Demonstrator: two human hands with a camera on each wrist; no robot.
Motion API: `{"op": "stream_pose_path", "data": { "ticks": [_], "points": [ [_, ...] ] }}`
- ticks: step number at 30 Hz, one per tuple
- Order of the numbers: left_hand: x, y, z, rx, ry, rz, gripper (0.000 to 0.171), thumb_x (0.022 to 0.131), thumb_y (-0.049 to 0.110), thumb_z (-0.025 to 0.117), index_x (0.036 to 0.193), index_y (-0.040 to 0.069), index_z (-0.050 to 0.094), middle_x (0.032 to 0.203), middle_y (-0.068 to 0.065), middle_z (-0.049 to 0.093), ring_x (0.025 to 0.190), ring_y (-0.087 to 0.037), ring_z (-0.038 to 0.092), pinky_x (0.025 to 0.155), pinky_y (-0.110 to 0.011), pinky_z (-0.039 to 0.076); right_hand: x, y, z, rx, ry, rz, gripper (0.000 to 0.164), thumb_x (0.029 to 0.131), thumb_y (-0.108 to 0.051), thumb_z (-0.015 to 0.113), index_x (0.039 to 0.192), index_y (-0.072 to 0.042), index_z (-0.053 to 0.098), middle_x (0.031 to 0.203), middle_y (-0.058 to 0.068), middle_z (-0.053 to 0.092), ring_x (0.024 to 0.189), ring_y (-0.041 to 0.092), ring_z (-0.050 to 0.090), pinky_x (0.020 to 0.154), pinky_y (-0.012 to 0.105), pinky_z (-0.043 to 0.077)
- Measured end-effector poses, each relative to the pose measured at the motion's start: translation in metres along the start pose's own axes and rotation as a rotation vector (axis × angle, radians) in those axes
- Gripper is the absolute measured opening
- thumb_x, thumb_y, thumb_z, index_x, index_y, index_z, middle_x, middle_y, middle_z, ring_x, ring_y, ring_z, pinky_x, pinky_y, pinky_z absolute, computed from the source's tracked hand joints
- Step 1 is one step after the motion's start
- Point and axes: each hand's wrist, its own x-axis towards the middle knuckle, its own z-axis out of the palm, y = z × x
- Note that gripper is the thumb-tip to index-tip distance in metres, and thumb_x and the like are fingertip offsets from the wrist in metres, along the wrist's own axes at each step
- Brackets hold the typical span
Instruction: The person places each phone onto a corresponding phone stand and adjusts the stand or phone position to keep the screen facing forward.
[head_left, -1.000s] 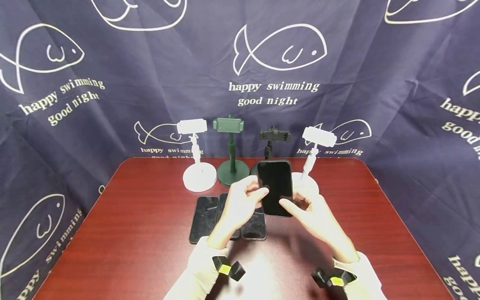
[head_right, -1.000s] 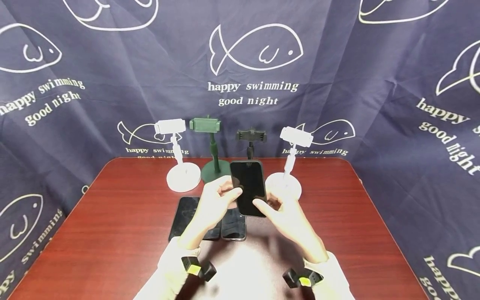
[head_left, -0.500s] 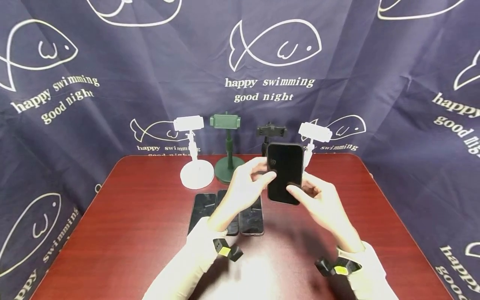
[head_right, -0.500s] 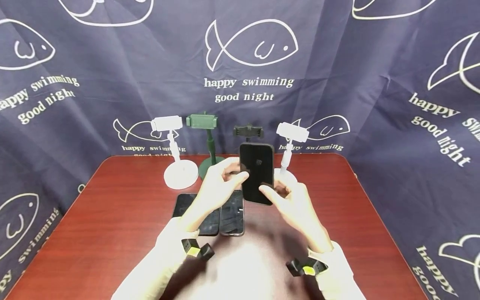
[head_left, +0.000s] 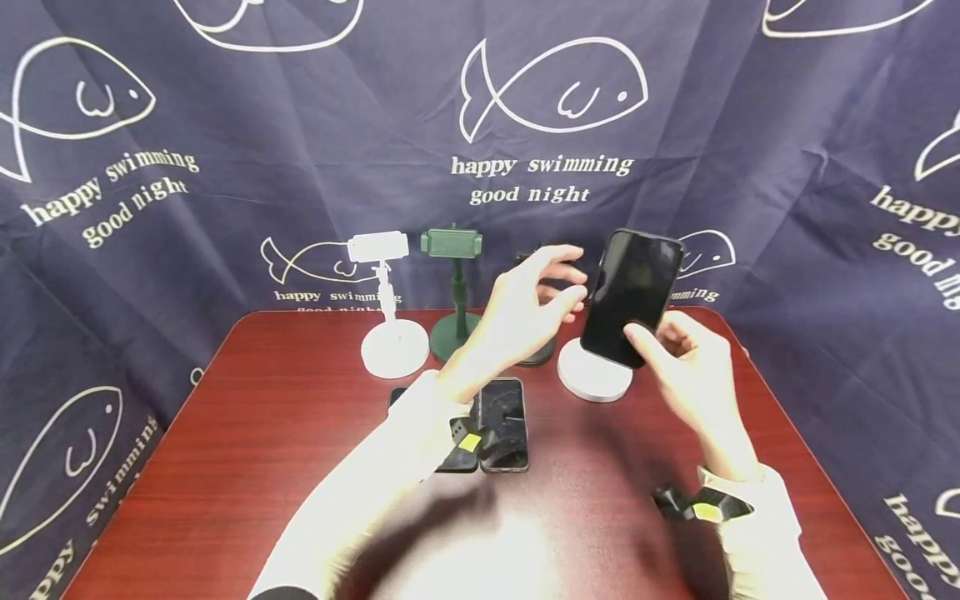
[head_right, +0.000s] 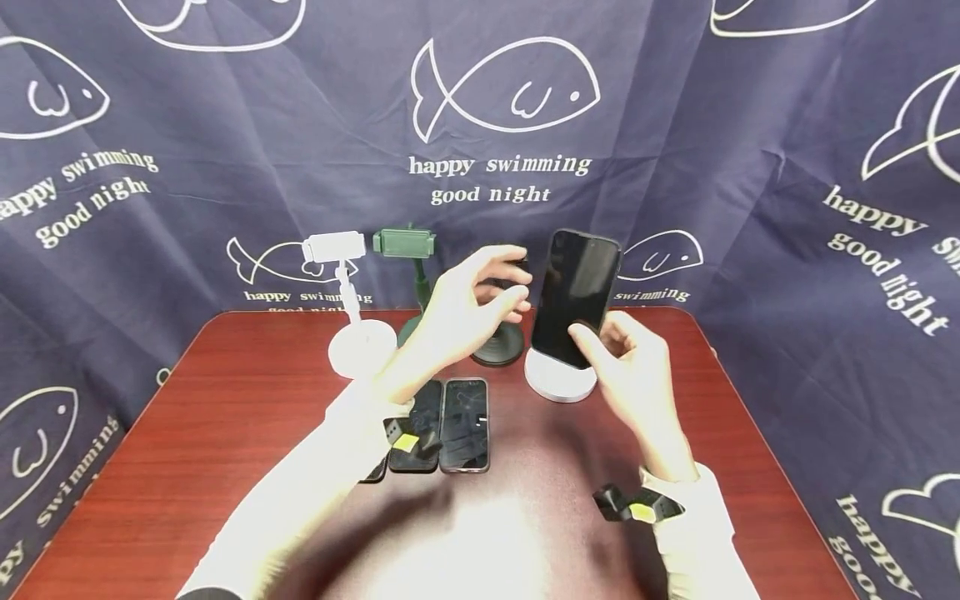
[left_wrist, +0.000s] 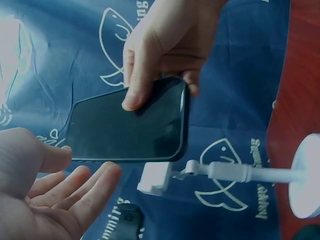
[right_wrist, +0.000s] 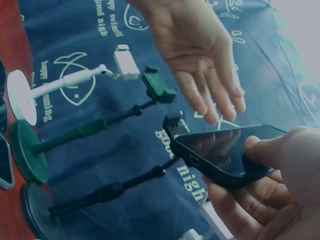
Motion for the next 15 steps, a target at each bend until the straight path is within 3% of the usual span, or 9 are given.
{"op": "stream_pose_path", "data": {
  "ticks": [4,8,11,15],
  "points": [
    [0.024,0.009,-0.003,0.125,-0.053,0.021,0.037,0.091,0.011,0.066,0.127,0.015,0.057,0.095,-0.002,0.071,0.065,-0.005,0.064,0.061,-0.023,0.055,0.011,0.006,-0.001,0.025,0.058,-0.007,0.039,0.086,-0.012,0.073,0.063,-0.001,0.044,0.054,-0.002,0.03,0.051,0.008,0.026,0.046,0.027,0.019],
    [0.05,0.013,-0.005,0.28,-0.093,0.043,0.033,0.091,0.018,0.067,0.123,0.015,0.06,0.092,0.001,0.071,0.067,-0.004,0.062,0.067,-0.021,0.05,0.02,0.013,0.002,0.03,0.099,0.002,0.038,0.087,-0.012,0.073,0.065,0.002,0.045,0.053,-0.002,0.031,0.05,0.006,0.026,0.046,0.026,0.021],
    [0.067,0.01,-0.003,0.367,-0.118,0.051,0.031,0.091,0.018,0.066,0.121,0.013,0.061,0.094,0.001,0.071,0.07,-0.004,0.062,0.071,-0.019,0.048,0.028,0.028,0.006,0.007,0.13,0.005,0.039,0.086,-0.018,0.074,0.066,0.001,0.047,0.053,-0.001,0.034,0.05,0.007,0.029,0.046,0.024,0.022],
    [0.077,-0.002,0.004,0.448,-0.151,0.054,0.029,0.092,0.02,0.065,0.119,0.012,0.062,0.096,-0.001,0.072,0.074,-0.003,0.062,0.075,-0.017,0.047,0.035,0.049,0.011,-0.057,0.172,0.002,0.039,0.086,-0.027,0.075,0.067,-0.002,0.052,0.055,-0.001,0.043,0.053,0.008,0.037,0.05,0.022,0.028]
  ]
}}
